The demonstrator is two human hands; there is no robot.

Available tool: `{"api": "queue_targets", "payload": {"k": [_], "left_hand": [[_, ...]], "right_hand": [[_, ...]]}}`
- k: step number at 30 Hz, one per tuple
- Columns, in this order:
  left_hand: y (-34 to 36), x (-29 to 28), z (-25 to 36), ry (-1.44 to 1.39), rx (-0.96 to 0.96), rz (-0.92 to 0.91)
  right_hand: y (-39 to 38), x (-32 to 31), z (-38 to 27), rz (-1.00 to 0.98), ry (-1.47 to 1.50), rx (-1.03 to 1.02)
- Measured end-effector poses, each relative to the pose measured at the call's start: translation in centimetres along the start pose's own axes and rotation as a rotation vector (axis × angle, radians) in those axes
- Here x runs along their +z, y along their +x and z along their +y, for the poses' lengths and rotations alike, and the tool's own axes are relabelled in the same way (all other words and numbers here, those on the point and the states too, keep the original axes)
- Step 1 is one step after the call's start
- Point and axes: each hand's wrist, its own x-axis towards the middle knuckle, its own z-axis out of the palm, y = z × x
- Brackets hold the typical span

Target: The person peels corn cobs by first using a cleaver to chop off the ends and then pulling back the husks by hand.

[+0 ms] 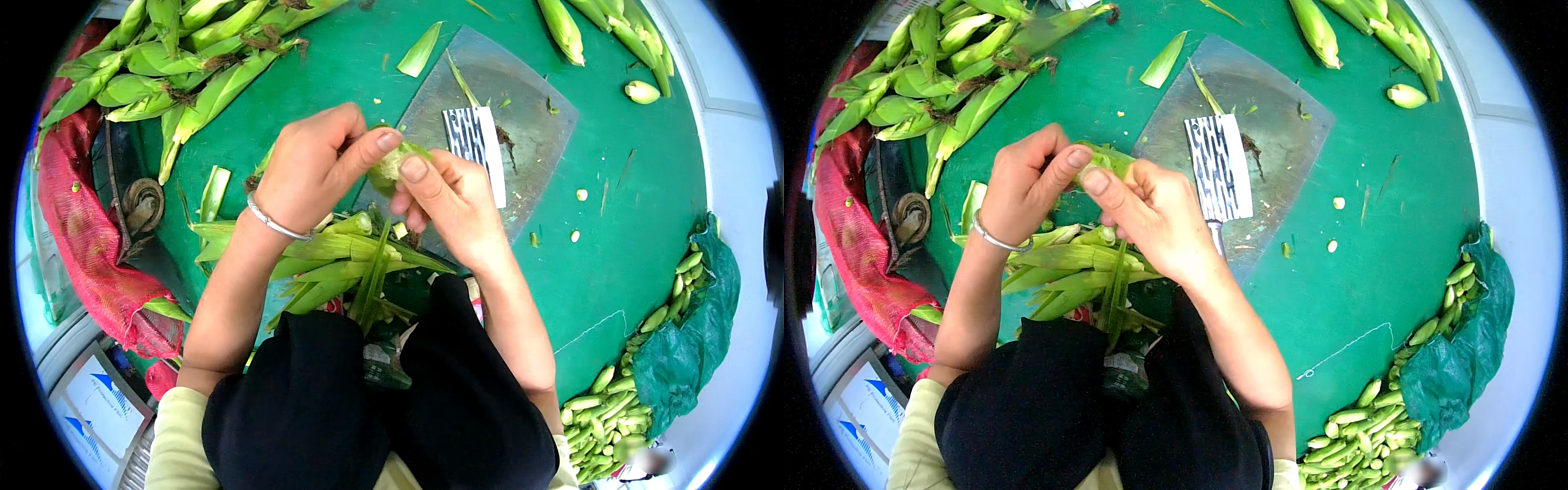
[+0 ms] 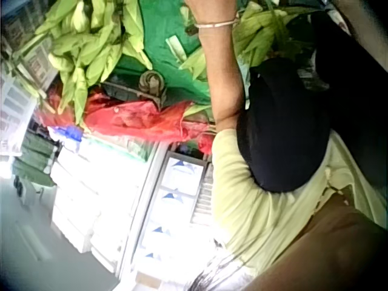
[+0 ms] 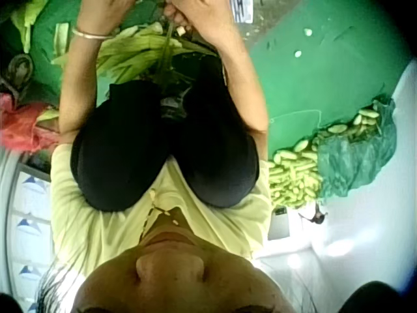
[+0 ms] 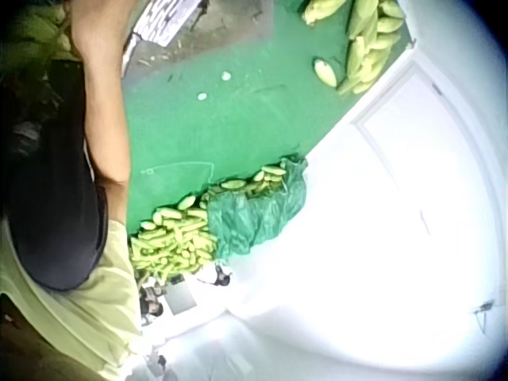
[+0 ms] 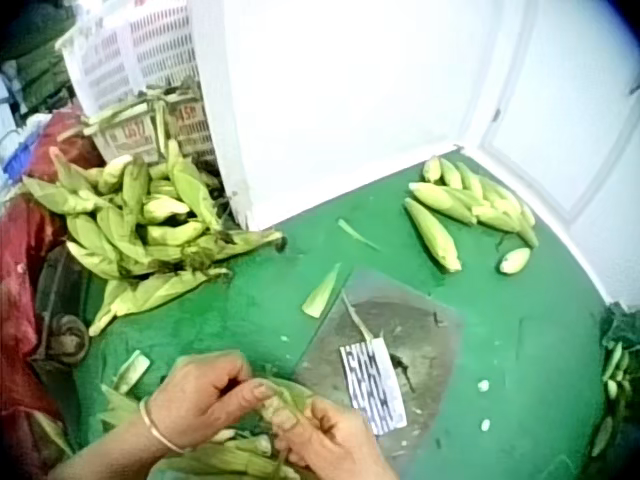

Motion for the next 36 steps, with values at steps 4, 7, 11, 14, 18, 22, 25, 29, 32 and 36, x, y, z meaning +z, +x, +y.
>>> {"api": "queue_targets", "payload": {"k": [4, 7, 11, 14, 18, 22, 25, 29, 32, 36], "left_hand": [[0.3, 0.8, 0.3, 0.042, 0.218, 0.058], [0.4, 1.8, 0.1, -0.049, 0.252, 0.148], [0.5, 2.6, -0.5, -0.086, 0.107, 0.169], [0.6, 4.3, -1.1, -0.720, -0.133, 0.170], [-0.1, 4.6, -1.3, -0.815, -0.162, 0.193], [-0.3, 5.3, -0.2, -0.682, -0.039, 0.097], [-0.9, 5.8, 0.5, -0.622, 0.049, 0.046], [-1.9, 5.8, 0.6, -0.610, 0.059, 0.090], [-2.8, 5.5, -0.3, -0.577, 0.039, 0.092], [-3.0, 4.8, -0.9, -0.710, 0.001, 0.117]], "right_hand": [[0.5, -0.8, -0.9, -0.059, -0.029, -0.004], [0.6, -0.6, 0.5, -0.045, 0.126, -0.055], [0.2, 0.2, 3.4, 0.075, 0.432, -0.196], [-0.2, -0.7, 3.8, 0.094, 0.372, -0.259], [-0.7, -3.8, 4.8, 0.167, -0.296, -0.178], [-0.9, -4.4, 0.0, 0.356, -0.153, -0.439], [-0.6, -5.0, -0.1, 0.090, -0.252, -0.361], [-1.0, -3.9, 1.4, 0.148, -0.145, -0.469], [-0.9, -2.3, 1.8, 0.210, -0.010, -0.454], [-0.8, -0.7, 1.9, 0.283, 0.168, -0.228]]}}
